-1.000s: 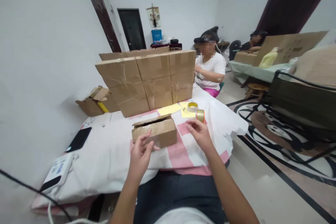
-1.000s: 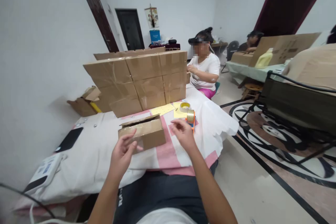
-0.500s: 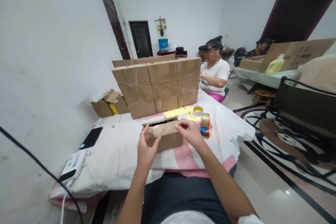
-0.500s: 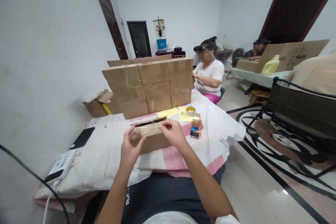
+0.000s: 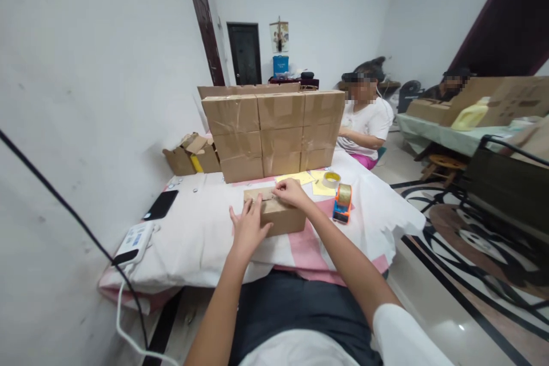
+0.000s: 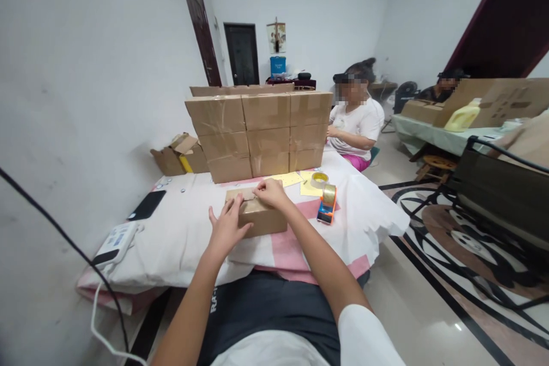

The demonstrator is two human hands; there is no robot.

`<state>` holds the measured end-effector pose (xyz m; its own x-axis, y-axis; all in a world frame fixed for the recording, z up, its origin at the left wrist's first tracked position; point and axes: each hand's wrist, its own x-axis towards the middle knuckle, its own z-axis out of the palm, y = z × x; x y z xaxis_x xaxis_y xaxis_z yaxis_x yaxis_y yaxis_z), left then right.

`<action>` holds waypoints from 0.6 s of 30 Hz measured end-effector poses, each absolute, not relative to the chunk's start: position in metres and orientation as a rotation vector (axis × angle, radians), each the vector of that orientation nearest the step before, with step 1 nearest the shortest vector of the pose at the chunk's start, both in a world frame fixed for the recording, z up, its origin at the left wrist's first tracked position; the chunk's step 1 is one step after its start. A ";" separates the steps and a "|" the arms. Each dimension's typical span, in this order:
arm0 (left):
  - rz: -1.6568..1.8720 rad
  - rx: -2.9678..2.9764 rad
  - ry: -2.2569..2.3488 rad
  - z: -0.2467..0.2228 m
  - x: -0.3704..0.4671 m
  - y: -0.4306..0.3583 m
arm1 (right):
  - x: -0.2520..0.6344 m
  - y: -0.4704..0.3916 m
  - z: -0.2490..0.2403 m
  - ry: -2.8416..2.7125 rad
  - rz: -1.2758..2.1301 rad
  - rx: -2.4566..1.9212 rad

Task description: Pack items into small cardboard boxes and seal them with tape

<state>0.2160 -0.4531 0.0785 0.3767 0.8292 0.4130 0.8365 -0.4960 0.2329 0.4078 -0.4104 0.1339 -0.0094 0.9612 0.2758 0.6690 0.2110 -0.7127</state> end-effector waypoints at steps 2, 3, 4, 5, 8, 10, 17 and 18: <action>-0.736 -2.579 -1.514 0.077 0.214 -0.454 | 0.405 -0.409 0.129 -1.788 0.407 -1.625; -0.716 -2.565 -1.495 0.076 0.214 -0.455 | 0.404 -0.409 0.128 -1.802 0.360 -1.667; -0.701 -2.550 -1.486 0.076 0.215 -0.457 | 0.403 -0.409 0.127 -1.814 0.318 -1.703; -0.694 -2.534 -1.491 0.075 0.216 -0.459 | 0.403 -0.410 0.127 -1.826 0.283 -1.734; -0.732 -2.484 -1.550 0.072 0.229 -0.468 | 0.400 -0.412 0.128 -1.873 0.208 -1.802; -0.791 -2.447 -1.616 0.069 0.242 -0.475 | 0.397 -0.415 0.129 -1.902 0.150 -1.835; -1.019 -2.357 -1.705 0.053 0.263 -0.486 | 0.383 -0.424 0.131 -1.707 -0.159 -2.080; -1.038 -2.351 -1.695 0.051 0.262 -0.486 | 0.382 -0.423 0.133 -1.645 -0.172 -2.152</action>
<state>0.2620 -0.4860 0.0508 0.1670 0.8190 0.5490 0.8613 -0.3921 0.3230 0.3825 -0.4230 0.1325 0.2910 0.8916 0.3469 0.9440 -0.2087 -0.2554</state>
